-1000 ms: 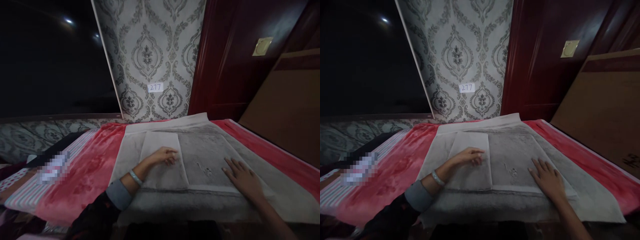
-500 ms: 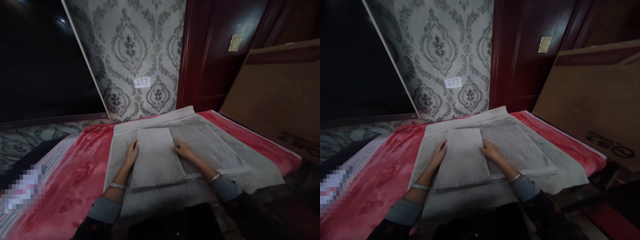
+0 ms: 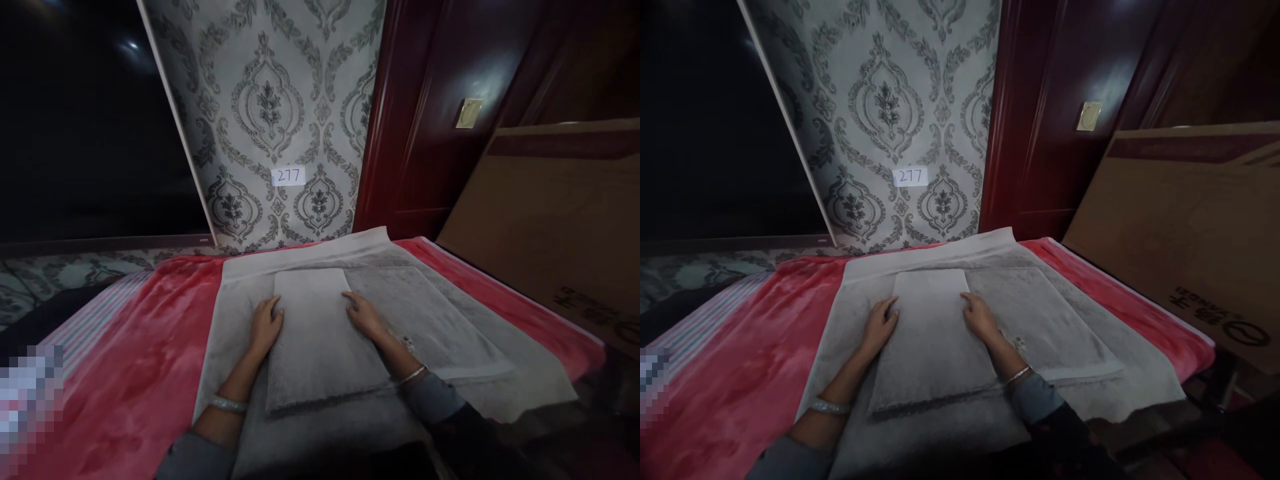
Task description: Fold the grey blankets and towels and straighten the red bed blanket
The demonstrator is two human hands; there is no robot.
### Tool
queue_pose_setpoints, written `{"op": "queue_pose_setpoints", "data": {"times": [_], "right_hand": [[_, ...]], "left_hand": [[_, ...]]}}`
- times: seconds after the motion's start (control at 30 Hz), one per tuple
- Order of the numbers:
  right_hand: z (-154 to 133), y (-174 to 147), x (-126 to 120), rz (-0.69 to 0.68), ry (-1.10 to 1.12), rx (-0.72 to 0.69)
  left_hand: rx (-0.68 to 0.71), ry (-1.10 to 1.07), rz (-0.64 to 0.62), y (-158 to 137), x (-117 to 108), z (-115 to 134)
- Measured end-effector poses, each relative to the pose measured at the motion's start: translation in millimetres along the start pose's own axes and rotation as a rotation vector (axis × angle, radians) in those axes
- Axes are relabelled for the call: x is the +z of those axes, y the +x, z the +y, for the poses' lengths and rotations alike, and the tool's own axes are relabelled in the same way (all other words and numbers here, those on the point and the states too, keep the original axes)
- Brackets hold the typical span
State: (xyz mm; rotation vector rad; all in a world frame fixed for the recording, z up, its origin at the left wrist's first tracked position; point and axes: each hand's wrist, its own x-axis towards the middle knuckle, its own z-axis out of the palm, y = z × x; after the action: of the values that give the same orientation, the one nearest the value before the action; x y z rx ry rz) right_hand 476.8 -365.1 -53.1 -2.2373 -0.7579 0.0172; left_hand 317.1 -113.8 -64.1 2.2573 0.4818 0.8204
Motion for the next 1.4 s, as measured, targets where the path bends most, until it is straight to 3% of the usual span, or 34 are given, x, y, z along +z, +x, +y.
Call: {"op": "queue_pose_setpoints", "data": {"times": [0.3, 0.6, 0.93, 1.1, 1.2, 1.3, 1.4], "right_hand": [[-3.9, 2.0, -2.5, -0.026, -0.02, 0.033], [-8.4, -18.0, -21.2, -0.083, -0.033, 0.125], [-16.9, -44.3, -36.9, -0.144, -0.172, 0.188], [-13.7, -62.2, -35.6, -0.164, -0.171, 0.122], [-14.9, -71.5, -36.8, -0.176, -0.213, 0.119], [-28.1, -73.6, -42.7, -0.232, -0.362, 0.113], [-51.2, -69.1, -46.9, -0.195, -0.532, -0.011]], "left_hand": [[0.046, 0.128, -0.012, 2.4, -0.3, 3.5], [0.008, 0.246, -0.127, 2.4, 2.8, 9.1], [0.139, 0.491, -0.213, -2.1, 1.0, 19.7], [0.131, 0.537, -0.234, -8.1, -5.1, 31.6], [0.126, 0.592, -0.317, -12.1, -8.8, 41.5], [0.106, 0.636, -0.397, -14.2, -11.3, 49.1], [0.125, 0.672, -0.385, -14.9, -12.2, 52.2]]}}
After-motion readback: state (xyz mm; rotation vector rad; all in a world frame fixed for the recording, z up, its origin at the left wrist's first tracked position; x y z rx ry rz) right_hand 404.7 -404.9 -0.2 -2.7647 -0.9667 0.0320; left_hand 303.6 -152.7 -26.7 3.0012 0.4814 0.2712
